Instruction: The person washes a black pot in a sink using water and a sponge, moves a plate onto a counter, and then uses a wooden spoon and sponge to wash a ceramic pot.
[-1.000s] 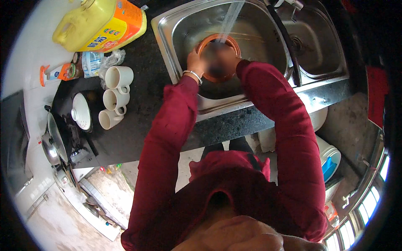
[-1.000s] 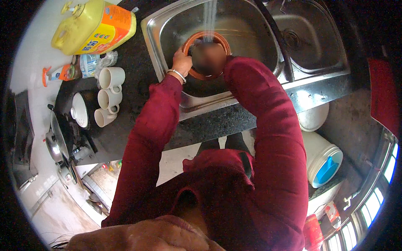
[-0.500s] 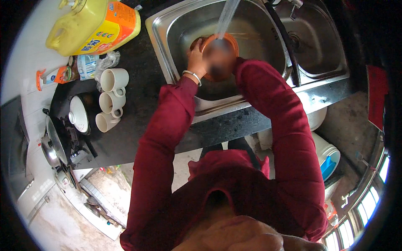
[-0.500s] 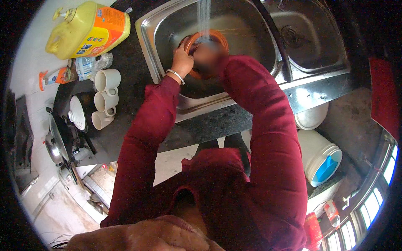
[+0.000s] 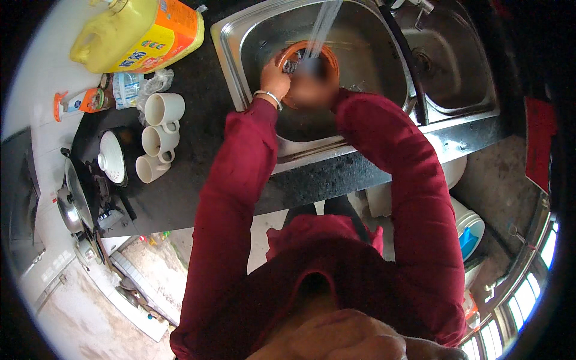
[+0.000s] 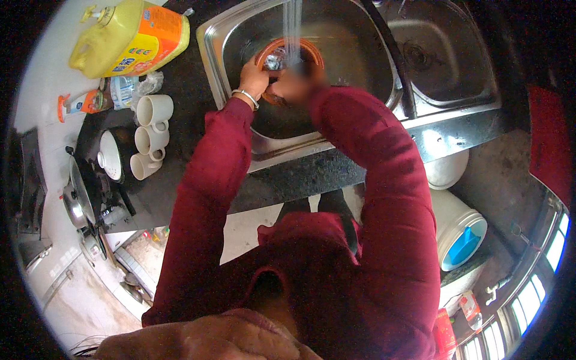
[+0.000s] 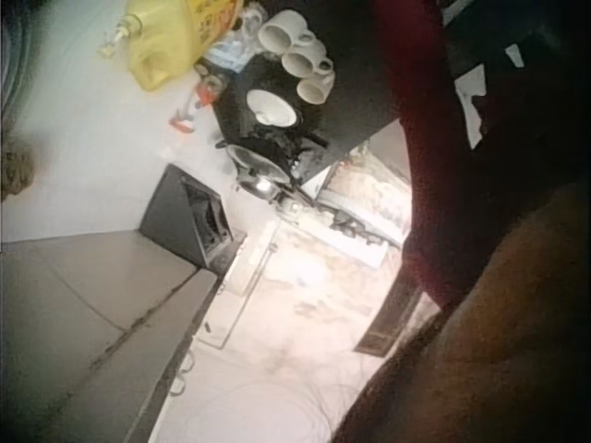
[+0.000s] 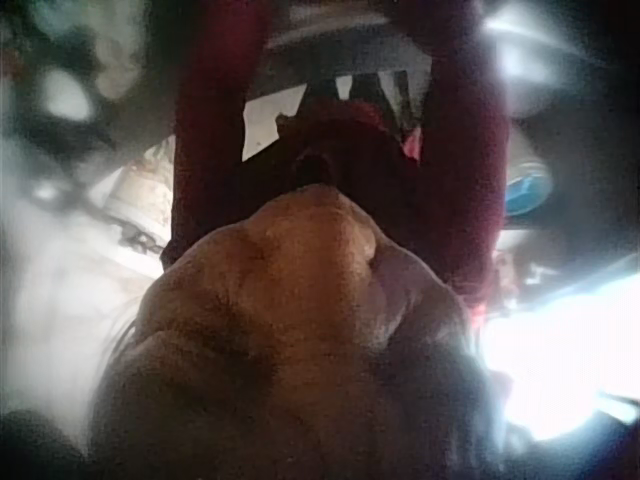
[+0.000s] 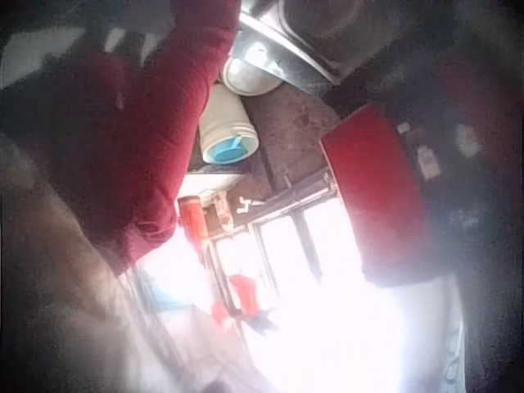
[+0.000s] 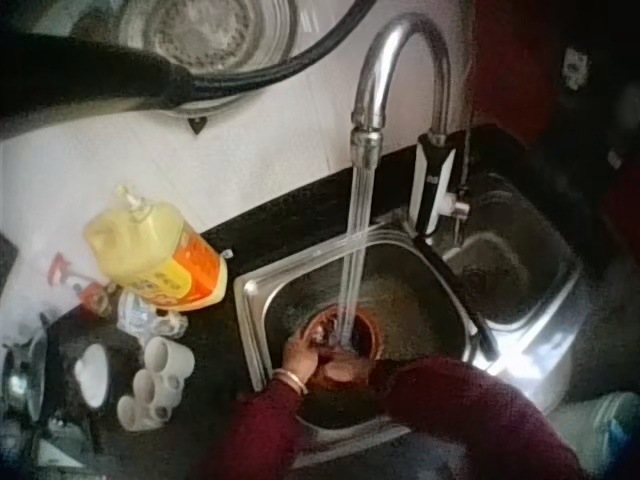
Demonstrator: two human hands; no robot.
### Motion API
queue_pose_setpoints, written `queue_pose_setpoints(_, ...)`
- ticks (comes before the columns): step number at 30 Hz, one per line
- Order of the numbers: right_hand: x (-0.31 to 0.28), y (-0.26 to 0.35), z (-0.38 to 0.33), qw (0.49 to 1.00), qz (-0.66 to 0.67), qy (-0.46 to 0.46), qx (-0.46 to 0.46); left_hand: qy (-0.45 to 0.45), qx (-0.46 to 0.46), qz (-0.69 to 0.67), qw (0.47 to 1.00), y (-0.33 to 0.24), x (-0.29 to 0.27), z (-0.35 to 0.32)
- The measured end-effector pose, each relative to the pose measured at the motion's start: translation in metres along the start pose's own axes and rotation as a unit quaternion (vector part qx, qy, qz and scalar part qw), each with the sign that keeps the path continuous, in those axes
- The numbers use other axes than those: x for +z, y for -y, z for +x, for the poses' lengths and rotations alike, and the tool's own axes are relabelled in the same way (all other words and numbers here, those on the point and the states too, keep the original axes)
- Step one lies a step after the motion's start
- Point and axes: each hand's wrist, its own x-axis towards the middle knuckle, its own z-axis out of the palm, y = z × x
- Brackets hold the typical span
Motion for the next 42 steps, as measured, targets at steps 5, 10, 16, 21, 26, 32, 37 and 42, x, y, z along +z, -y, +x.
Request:
queue_pose_setpoints(5, -0.022, 0.025, -0.021, 0.976, -0.161, 0.15, -0.007, 0.016, -0.038, 0.103, 0.994, 0.007, -0.009, 0.001)
queue_pose_setpoints(10, 0.011, -0.045, -0.006, 0.921, -0.358, 0.138, -0.067, -0.003, -0.055, 0.136, 0.989, -0.006, -0.007, 0.003)
queue_pose_setpoints(16, -0.064, -0.004, -0.023, 0.988, -0.142, -0.011, -0.063, 0.001, -0.083, -0.023, 0.996, 0.006, -0.004, 0.0)
queue_pose_setpoints(21, -0.186, 0.031, -0.073, 0.836, 0.404, -0.28, 0.242, -0.008, -0.088, 0.018, 0.996, 0.002, -0.005, -0.001)
queue_pose_setpoints(26, -0.237, -0.043, -0.068, 0.78, 0.528, -0.273, 0.196, 0.01, -0.04, 0.118, 0.992, -0.016, -0.007, -0.004)
queue_pose_setpoints(32, -0.273, -0.113, -0.051, 0.732, 0.63, -0.218, 0.137, 0.06, -0.07, 0.225, 0.97, -0.067, -0.008, -0.012)
queue_pose_setpoints(37, -0.271, -0.024, -0.036, 0.65, 0.69, -0.298, 0.115, 0.037, -0.056, 0.14, 0.988, -0.03, -0.007, -0.006)
queue_pose_setpoints(42, -0.223, 0.012, -0.038, 0.754, 0.622, -0.159, 0.141, 0.044, -0.06, 0.151, 0.986, -0.019, -0.009, 0.001)
